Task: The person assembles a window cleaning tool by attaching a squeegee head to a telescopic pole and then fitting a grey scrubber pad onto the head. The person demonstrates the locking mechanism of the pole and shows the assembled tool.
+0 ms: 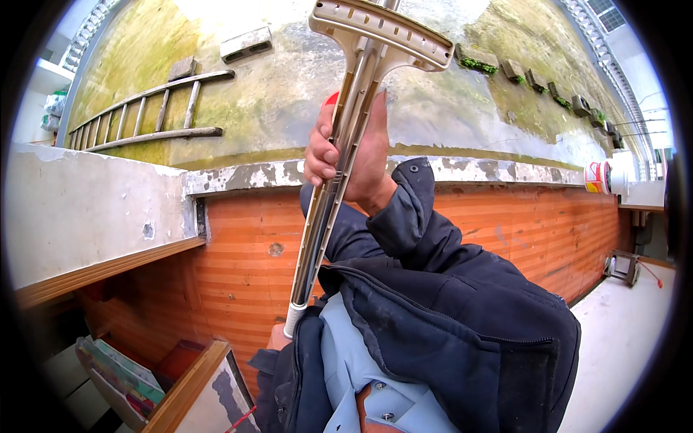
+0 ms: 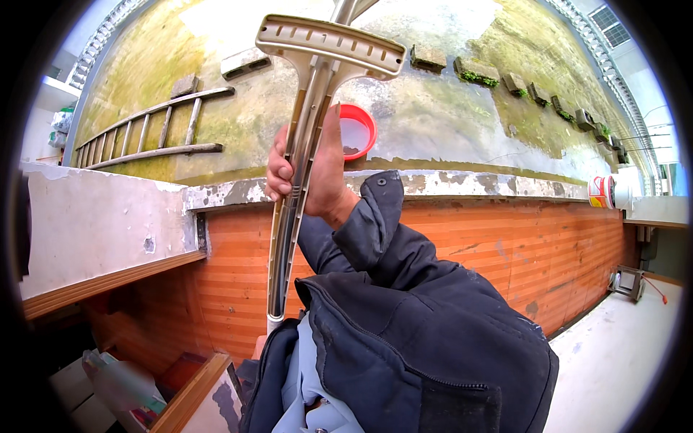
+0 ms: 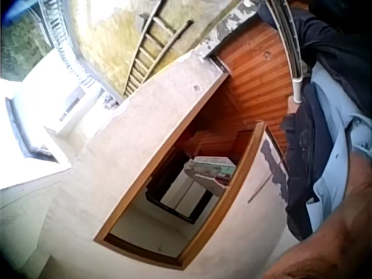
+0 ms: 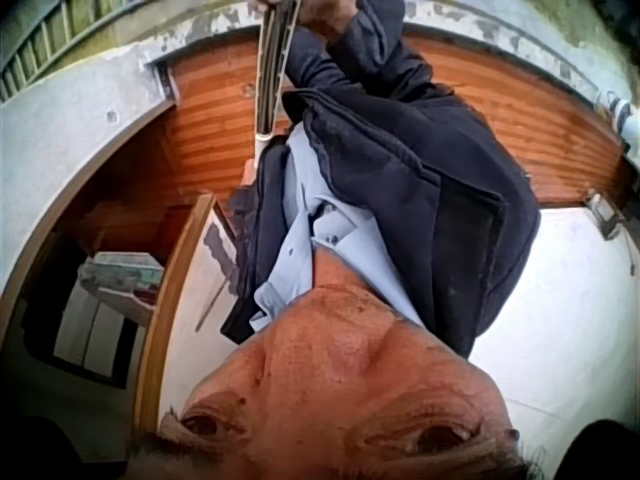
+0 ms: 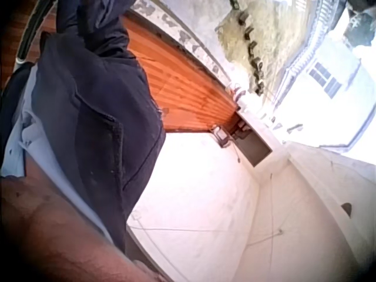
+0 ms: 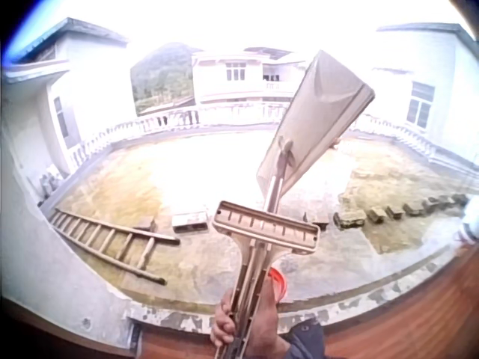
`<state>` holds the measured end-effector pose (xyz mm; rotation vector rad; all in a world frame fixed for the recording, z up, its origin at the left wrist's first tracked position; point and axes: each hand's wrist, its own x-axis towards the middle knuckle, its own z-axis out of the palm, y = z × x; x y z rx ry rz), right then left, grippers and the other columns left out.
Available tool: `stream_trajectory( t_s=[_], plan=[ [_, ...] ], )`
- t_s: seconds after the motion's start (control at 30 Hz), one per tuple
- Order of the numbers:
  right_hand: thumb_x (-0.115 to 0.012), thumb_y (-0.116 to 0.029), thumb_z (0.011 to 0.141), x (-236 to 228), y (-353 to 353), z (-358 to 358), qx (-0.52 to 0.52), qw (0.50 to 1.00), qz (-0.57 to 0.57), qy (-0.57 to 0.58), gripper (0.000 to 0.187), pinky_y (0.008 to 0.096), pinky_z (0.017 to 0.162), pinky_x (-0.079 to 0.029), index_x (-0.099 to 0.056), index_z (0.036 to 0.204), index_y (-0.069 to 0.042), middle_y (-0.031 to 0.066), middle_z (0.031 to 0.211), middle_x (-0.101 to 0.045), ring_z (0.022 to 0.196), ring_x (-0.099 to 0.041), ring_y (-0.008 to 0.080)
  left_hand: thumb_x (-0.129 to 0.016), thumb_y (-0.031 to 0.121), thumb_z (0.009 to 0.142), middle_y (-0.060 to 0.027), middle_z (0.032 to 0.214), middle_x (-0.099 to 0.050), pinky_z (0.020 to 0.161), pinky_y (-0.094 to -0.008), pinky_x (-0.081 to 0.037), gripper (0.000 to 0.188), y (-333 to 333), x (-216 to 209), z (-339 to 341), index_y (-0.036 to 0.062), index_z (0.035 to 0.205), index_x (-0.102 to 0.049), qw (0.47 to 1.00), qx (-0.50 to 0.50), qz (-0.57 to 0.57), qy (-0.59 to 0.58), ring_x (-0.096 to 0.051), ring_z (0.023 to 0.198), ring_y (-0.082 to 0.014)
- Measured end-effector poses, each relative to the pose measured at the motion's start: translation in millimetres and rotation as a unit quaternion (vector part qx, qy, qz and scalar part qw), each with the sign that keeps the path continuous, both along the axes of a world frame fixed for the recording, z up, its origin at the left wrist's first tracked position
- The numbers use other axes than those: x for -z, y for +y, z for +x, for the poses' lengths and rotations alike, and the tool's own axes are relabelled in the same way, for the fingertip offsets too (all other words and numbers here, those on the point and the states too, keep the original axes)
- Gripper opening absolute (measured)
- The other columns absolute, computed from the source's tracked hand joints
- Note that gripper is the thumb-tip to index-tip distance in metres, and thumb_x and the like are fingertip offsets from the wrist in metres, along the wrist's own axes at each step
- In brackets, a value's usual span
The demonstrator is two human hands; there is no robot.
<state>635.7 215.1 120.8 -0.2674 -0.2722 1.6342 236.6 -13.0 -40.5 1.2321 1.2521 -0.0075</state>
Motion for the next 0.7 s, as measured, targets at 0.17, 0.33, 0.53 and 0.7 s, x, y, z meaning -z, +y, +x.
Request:
stream_trajectory(
  t_s=[0.17, 0.33, 0.53, 0.7],
  plan=[
    [-0.024, -0.086, 0.082, -1.9, 4.7, 8.8, 0.009, 1.0, 0.004, -0.018, 0.078, 0.0344, 0.041, -0.041, -0.047, 0.076, -0.011, -0.0002, 0.051, -0.038, 0.037, -0.039, 0.0147, -0.072, 0.014, 0.078, -0.0091, 0.07, -0.064, 0.063, -0.0335, -0.047, 0.023, -9.8, -24.7, 19.6, -0.0019, 0.093, -0.065, 0.989, -0.128, 0.08, 0.004, -0.054, 0.071, -0.009],
    [-0.024, -0.083, 0.084, -8.6, 16.2, 28.6, 0.062, 0.997, -0.007, -0.041, 0.075, 0.0321, 0.039, -0.039, -0.046, 0.078, -0.012, -0.0021, 0.052, -0.036, 0.038, -0.038, 0.0124, -0.071, 0.015, 0.078, -0.01, 0.069, -0.061, 0.062, -0.0332, -0.046, 0.022, -79.3, 52.4, -56.0, -0.0003, 0.092, -0.064, 0.954, -0.121, 0.107, 0.251, -0.051, 0.069, -0.0104],
    [-0.024, -0.081, 0.086, -9.8, 24.0, 30.5, 0.06, 0.997, 0.021, -0.03, 0.075, 0.0338, 0.041, -0.042, -0.049, 0.08, -0.01, -0.0004, 0.054, -0.039, 0.04, -0.039, 0.0136, -0.072, 0.013, 0.077, -0.0095, 0.071, -0.061, 0.063, -0.0325, -0.046, 0.022, -103.2, 68.3, -71.4, -0.0001, 0.093, -0.064, 0.925, -0.159, 0.09, 0.332, -0.052, 0.07, -0.0104],
    [-0.025, -0.087, 0.081, -7.4, 25.9, 31.5, 0.047, 0.998, 0.01, -0.036, 0.079, 0.0372, 0.044, -0.044, -0.046, 0.078, -0.011, 0.001, 0.053, -0.04, 0.041, -0.042, 0.0169, -0.072, 0.012, 0.077, -0.0091, 0.073, -0.061, 0.063, -0.032, -0.046, 0.023, -95.5, 73.7, -68.0, 0.0001, 0.094, -0.063, 0.925, -0.161, 0.088, 0.331, -0.052, 0.071, -0.0104]
  ],
)
